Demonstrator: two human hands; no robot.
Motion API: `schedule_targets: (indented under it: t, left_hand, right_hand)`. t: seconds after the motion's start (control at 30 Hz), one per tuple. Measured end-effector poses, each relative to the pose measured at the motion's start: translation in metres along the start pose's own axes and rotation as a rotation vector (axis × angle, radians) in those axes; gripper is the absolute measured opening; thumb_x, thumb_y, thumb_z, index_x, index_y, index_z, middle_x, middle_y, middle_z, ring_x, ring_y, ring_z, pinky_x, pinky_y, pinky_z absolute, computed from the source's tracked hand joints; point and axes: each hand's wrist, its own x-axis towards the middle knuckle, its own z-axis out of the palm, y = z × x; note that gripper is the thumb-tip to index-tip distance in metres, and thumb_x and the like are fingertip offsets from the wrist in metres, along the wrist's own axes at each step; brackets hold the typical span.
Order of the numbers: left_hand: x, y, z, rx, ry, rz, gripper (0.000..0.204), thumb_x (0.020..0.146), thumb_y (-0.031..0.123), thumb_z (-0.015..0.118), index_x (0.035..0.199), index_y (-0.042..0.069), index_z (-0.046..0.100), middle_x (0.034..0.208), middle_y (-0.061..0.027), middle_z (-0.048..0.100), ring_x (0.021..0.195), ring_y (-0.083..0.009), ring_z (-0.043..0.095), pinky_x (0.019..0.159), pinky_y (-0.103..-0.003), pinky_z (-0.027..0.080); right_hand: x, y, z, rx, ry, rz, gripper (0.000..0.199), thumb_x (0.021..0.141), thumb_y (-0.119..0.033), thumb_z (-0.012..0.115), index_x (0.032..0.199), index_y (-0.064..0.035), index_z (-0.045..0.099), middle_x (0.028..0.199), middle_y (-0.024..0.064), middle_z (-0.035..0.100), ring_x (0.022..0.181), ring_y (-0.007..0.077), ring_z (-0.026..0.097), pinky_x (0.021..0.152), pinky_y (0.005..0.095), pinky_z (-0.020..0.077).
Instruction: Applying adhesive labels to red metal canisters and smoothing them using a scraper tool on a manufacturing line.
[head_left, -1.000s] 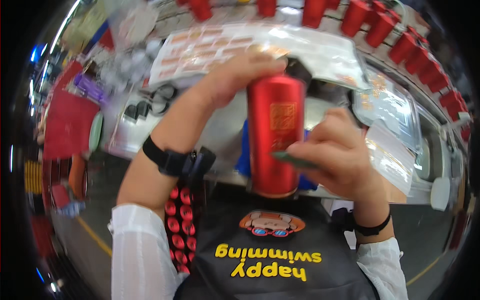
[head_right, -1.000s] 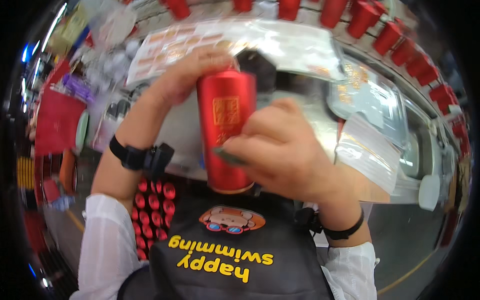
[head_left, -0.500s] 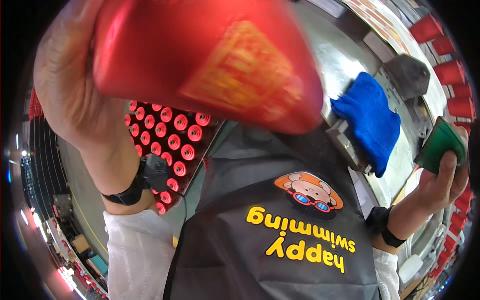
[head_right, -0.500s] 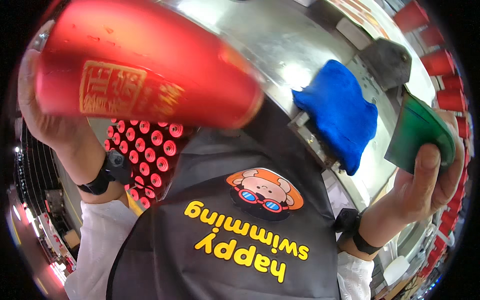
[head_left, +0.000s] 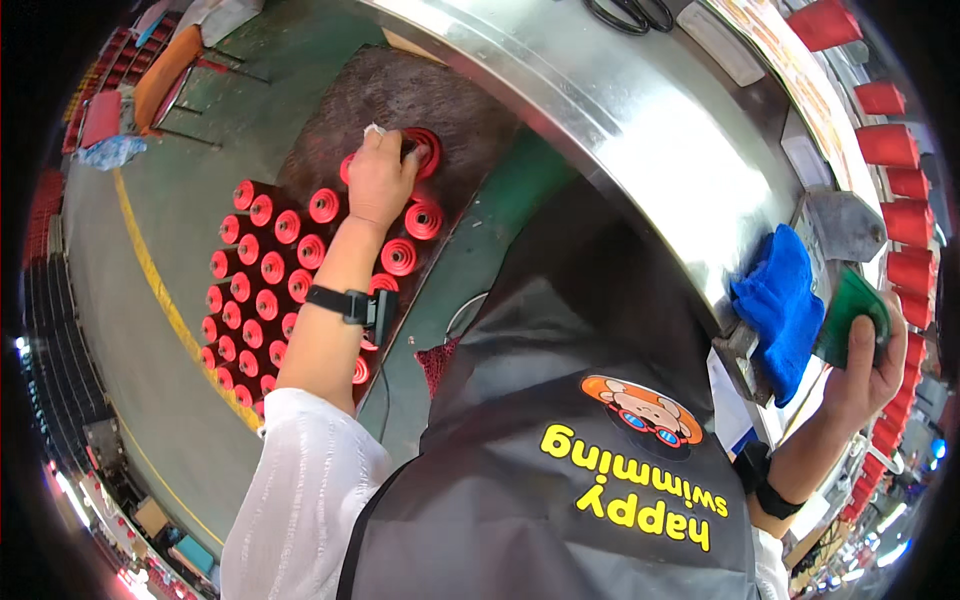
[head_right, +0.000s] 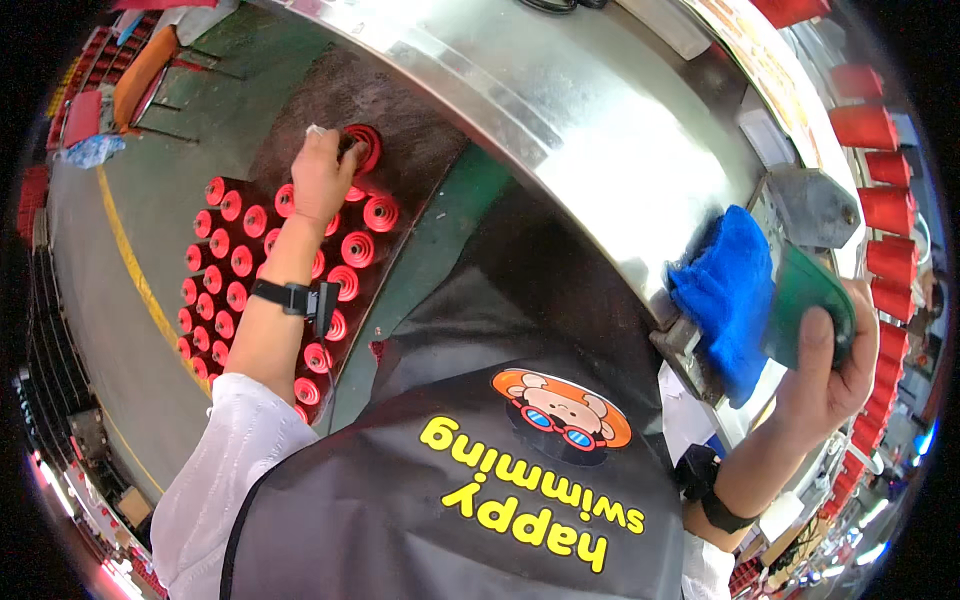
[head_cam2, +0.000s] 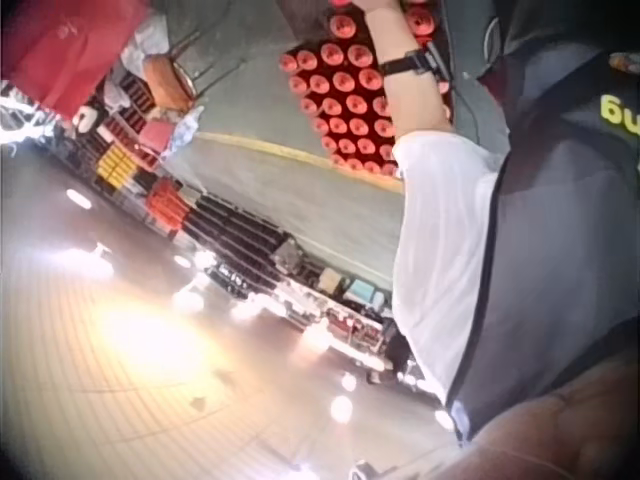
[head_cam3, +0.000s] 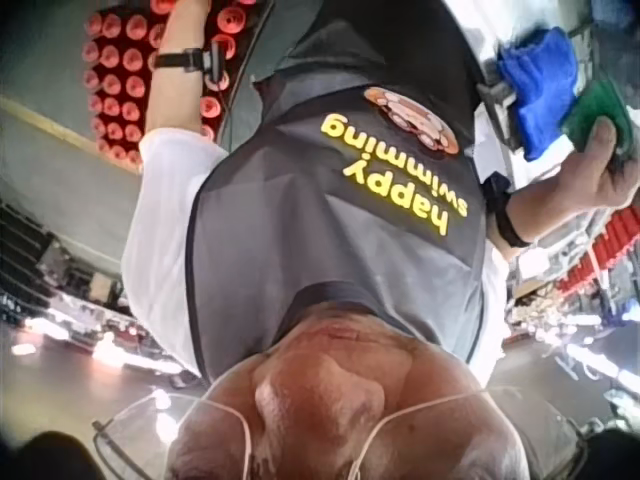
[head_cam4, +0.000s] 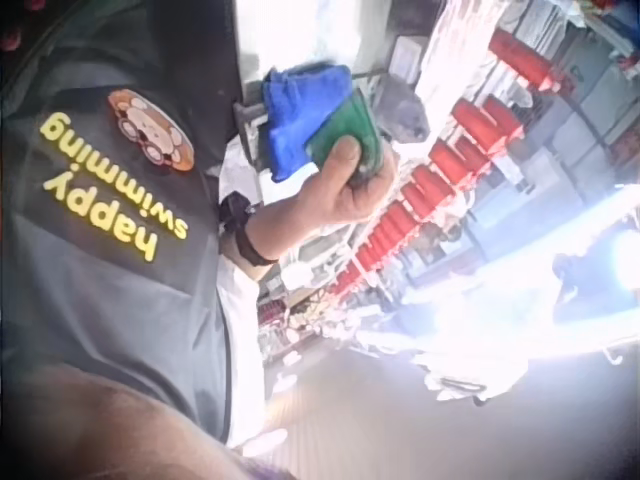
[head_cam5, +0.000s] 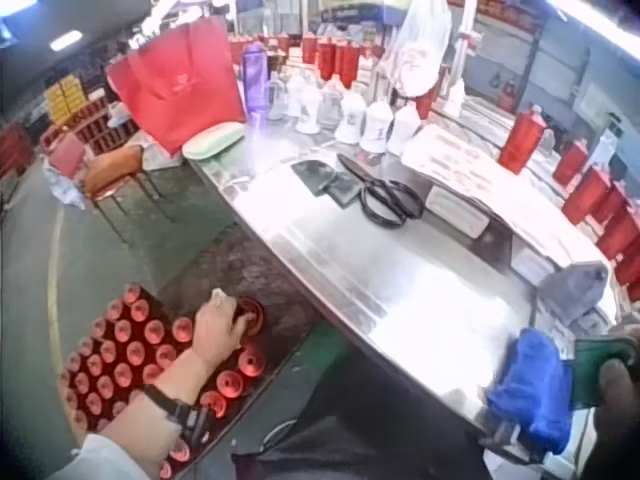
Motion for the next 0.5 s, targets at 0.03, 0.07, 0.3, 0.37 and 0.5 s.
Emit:
schedule_targets:
  t: [0.03,0.07,0.3,0.37,0.5]
  left_hand:
    - [-0.001,-0.007,0.024,0.003,-0.025,-0.023,0.025,0.082,0.029,0.071,0.090,0.007,0.064,0.091,-0.0206,0.059,0.076,-0.0387,0.062,0.065,-0.046,0.051]
    - [-0.003,-0.009,0.036,-0.001,-0.132,-0.120,0.029,0.084,0.032,0.069,0.093,0.005,0.063,0.096,-0.0226,0.059,0.080,-0.0403,0.063,0.068,-0.046,0.053]
    - [-0.026,-0.049,0.164,-0.003,-0.339,-0.263,0.032,0.086,0.035,0.065,0.102,0.008,0.062,0.103,-0.0223,0.058,0.086,-0.0398,0.065,0.075,-0.048,0.054]
    - [-0.029,-0.048,0.193,-0.119,-0.397,-0.275,0.032,0.085,0.033,0.063,0.108,0.010,0.062,0.117,-0.0255,0.058,0.104,-0.0399,0.061,0.084,-0.048,0.052]
    - [-0.006,-0.057,0.219,-0.365,-0.478,-0.304,0.038,0.088,0.036,0.057,0.115,0.011,0.064,0.120,-0.0201,0.061,0.121,-0.0393,0.051,0.098,-0.044,0.045]
  right_hand:
    - [-0.001,0.001,-0.004,-0.022,0.000,0.011,0.027,0.094,-0.007,0.061,0.117,0.0047,0.057,0.115,0.0109,0.059,0.102,0.0174,0.057,0.089,0.0296,0.0478]
    - [-0.002,-0.001,-0.008,0.008,0.070,0.048,0.028,0.094,-0.007,0.060,0.119,0.0046,0.057,0.117,0.0111,0.059,0.102,0.0177,0.058,0.089,0.0301,0.0491]
    - [-0.004,-0.014,-0.051,-0.138,0.197,0.267,0.027,0.098,-0.013,0.057,0.119,0.0039,0.054,0.107,0.0085,0.061,0.093,0.0131,0.059,0.086,0.0264,0.0494]
    - [-0.001,-0.031,-0.065,-0.248,0.325,0.285,0.029,0.097,-0.015,0.058,0.120,0.0035,0.054,0.107,0.0081,0.061,0.094,0.0130,0.059,0.086,0.0255,0.0488]
    - [0.027,-0.024,-0.050,-0.399,0.316,0.245,0.037,0.099,-0.012,0.051,0.133,0.0027,0.048,0.129,0.0157,0.056,0.105,0.0162,0.059,0.087,0.0275,0.0510]
